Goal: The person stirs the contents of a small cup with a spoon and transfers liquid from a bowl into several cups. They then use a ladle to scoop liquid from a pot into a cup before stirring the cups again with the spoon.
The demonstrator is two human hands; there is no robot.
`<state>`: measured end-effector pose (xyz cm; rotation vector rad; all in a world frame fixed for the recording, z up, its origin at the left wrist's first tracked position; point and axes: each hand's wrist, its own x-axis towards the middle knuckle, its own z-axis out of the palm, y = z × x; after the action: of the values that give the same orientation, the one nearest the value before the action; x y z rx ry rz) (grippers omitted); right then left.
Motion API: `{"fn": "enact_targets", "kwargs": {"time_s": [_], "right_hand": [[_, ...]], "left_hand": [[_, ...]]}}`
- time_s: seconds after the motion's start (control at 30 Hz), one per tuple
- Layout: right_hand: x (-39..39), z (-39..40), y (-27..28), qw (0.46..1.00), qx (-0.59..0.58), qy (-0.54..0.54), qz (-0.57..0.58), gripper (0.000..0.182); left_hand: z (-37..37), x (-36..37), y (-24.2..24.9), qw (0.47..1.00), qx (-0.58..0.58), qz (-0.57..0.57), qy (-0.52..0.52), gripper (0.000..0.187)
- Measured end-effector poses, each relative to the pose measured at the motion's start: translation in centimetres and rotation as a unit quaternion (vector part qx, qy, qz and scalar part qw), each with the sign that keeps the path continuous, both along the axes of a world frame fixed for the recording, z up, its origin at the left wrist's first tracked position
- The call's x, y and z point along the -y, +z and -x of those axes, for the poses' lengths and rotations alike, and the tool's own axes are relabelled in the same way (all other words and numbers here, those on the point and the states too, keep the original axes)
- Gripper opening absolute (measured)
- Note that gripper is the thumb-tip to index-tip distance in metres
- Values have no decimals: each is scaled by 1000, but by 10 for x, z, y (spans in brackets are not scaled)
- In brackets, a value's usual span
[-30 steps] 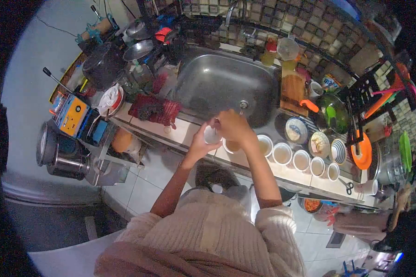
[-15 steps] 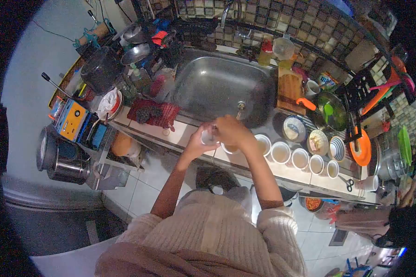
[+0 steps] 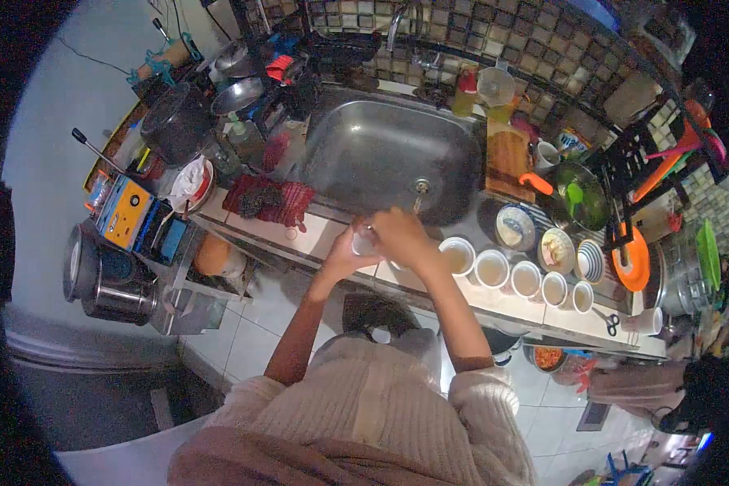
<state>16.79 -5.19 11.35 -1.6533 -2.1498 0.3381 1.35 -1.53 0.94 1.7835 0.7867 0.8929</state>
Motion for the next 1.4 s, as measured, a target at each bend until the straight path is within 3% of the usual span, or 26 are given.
{"fn": "enact_targets", "kwargs": {"time_s": [0.07, 0.2, 0.3, 0.37, 0.47, 0.6, 0.67, 0.8, 1.07, 1.17, 1.27, 1.4], "right_hand": [[-4, -6, -21, 997, -2, 65, 38, 13], [4, -4, 5, 997, -1, 15, 72, 13], [9, 7, 9, 998, 42, -46, 3, 12], [10, 7, 3, 999, -13, 33, 5, 12], [8, -8, -19, 999, 20, 29, 37, 13], [23, -11, 12, 1000, -28, -4, 8, 13], [32, -14, 22, 992, -97, 12, -77, 12], [57, -15, 46, 993, -113, -20, -37, 12], [87, -19, 48, 975, -138, -4, -174, 15], [87, -19, 38, 976, -134, -2, -172, 15], [89, -22, 33, 992, -88, -18, -94, 21], [88, -20, 25, 983, -126, -23, -134, 19]], "left_hand": [[0, -1, -7, 997, 28, 64, -26, 71], [0, 7, 16, 999, 21, 32, 4, 71], [1, 4, 12, 999, -9, 38, -1, 73], [-1, -5, -10, 1000, 14, -25, -11, 74], [0, 3, 6, 1000, -7, -22, 18, 74], [0, 5, 15, 999, -21, -18, 21, 74], [0, 6, 17, 998, 0, 62, 0, 71], [0, 4, 14, 1000, 9, 28, -3, 70], [1, 7, 14, 999, -37, 15, 35, 72], [-1, 4, 9, 999, -10, -41, 20, 72], [1, 6, 17, 1000, -11, 10, 8, 73], [2, 5, 15, 1000, -17, 8, 0, 73]]}}
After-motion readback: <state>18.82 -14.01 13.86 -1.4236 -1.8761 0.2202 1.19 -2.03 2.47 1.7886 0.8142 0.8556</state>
